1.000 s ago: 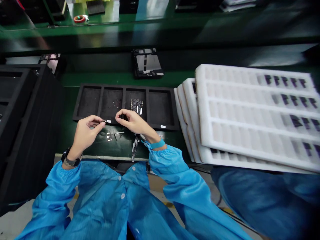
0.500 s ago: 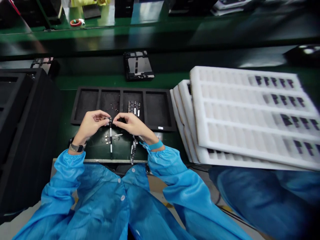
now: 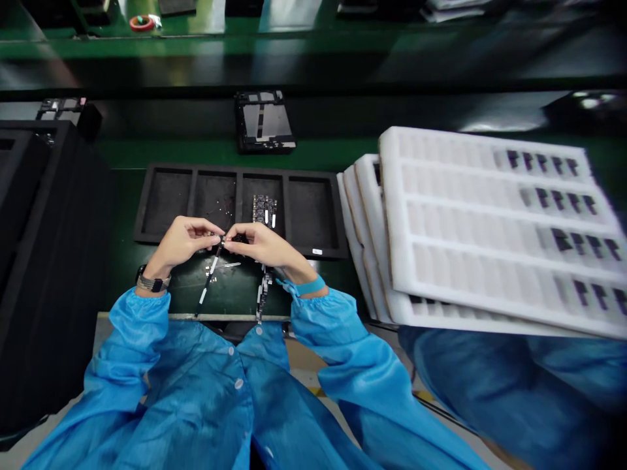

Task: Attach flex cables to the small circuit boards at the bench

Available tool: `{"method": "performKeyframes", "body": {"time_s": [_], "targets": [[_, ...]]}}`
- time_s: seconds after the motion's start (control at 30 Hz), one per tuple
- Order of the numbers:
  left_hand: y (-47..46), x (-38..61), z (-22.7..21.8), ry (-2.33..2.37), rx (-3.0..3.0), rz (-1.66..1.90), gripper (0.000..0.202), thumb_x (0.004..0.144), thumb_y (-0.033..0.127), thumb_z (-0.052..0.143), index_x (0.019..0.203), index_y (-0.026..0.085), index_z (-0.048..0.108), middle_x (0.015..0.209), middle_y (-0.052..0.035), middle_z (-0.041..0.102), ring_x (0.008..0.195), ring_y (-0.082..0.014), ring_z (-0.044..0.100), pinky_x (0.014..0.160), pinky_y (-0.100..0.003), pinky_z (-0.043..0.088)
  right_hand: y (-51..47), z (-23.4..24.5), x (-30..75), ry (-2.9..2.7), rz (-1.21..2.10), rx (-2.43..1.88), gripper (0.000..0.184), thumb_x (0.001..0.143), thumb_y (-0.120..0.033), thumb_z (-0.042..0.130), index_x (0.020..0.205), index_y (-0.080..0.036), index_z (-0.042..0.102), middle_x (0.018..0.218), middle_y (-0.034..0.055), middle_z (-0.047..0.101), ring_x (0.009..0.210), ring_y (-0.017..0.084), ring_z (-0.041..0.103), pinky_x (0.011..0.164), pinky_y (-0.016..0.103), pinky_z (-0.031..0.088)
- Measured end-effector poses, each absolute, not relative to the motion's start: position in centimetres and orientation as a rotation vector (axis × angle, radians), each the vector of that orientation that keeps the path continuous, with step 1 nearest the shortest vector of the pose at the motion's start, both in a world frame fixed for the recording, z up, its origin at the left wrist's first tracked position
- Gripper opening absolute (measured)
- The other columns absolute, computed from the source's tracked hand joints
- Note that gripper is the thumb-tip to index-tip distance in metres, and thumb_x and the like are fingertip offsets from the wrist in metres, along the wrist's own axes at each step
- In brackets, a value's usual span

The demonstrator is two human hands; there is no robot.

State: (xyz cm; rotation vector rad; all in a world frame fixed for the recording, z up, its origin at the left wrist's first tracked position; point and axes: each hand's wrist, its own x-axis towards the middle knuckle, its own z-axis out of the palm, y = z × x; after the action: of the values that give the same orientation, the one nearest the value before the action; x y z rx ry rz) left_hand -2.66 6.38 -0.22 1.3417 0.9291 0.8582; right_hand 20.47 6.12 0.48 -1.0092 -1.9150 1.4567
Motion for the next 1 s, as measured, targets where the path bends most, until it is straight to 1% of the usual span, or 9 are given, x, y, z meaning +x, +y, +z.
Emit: {"method": "performKeyframes", "body": {"time_s": [0.23, 0.43, 0.67, 1.0], "targets": [[6.21, -2.48, -0.14, 0.935, 1.317, 0.798, 0.024, 0.074, 0.027, 0.087, 0.092, 0.012, 0.085, 0.065, -0.0043, 0.072, 0.058, -0.0133, 0.063, 0.058, -0.024, 0.051, 5.99, 0.92, 20.59, -1.924, 1.511, -1.041, 0.025, 0.092, -0.042, 0.072, 0.092, -0.016, 0.074, 0.087, 0.0034, 0.074, 0.077, 0.016, 0.060, 0.074, 0.029, 0.047], [6.16, -2.37, 0.03, 0.907, 1.302, 0.766, 0.027, 0.074, 0.030, 0.086, 0.094, 0.011, 0.085, 0.061, -0.0040, 0.071, 0.055, -0.0133, 0.063, 0.054, -0.023, 0.048, 5.97, 1.05, 20.77, -1.969, 1.551, -1.019, 0.027, 0.093, -0.043, 0.071, 0.094, -0.017, 0.074, 0.084, 0.0016, 0.070, 0.075, 0.016, 0.055, 0.071, 0.028, 0.044], [6.14, -2.36, -0.12, 0.910, 1.261, 0.807, 0.027, 0.073, 0.029, 0.088, 0.093, 0.012, 0.085, 0.063, -0.0041, 0.072, 0.055, -0.0126, 0.063, 0.057, -0.023, 0.051, 5.99, 0.91, 20.76, -1.889, 1.571, -1.015, 0.028, 0.091, -0.045, 0.074, 0.097, -0.018, 0.072, 0.091, 0.0035, 0.072, 0.081, 0.018, 0.060, 0.075, 0.030, 0.048], [6.22, -2.49, -0.29, 0.939, 1.277, 0.807, 0.028, 0.073, 0.031, 0.088, 0.094, 0.012, 0.085, 0.063, -0.0042, 0.072, 0.056, -0.0134, 0.064, 0.057, -0.023, 0.051, 5.98, 1.14, 20.69, -1.915, 1.541, -1.020, 0.030, 0.092, -0.047, 0.073, 0.095, -0.018, 0.073, 0.090, 0.0045, 0.075, 0.081, 0.018, 0.063, 0.075, 0.031, 0.050]]}}
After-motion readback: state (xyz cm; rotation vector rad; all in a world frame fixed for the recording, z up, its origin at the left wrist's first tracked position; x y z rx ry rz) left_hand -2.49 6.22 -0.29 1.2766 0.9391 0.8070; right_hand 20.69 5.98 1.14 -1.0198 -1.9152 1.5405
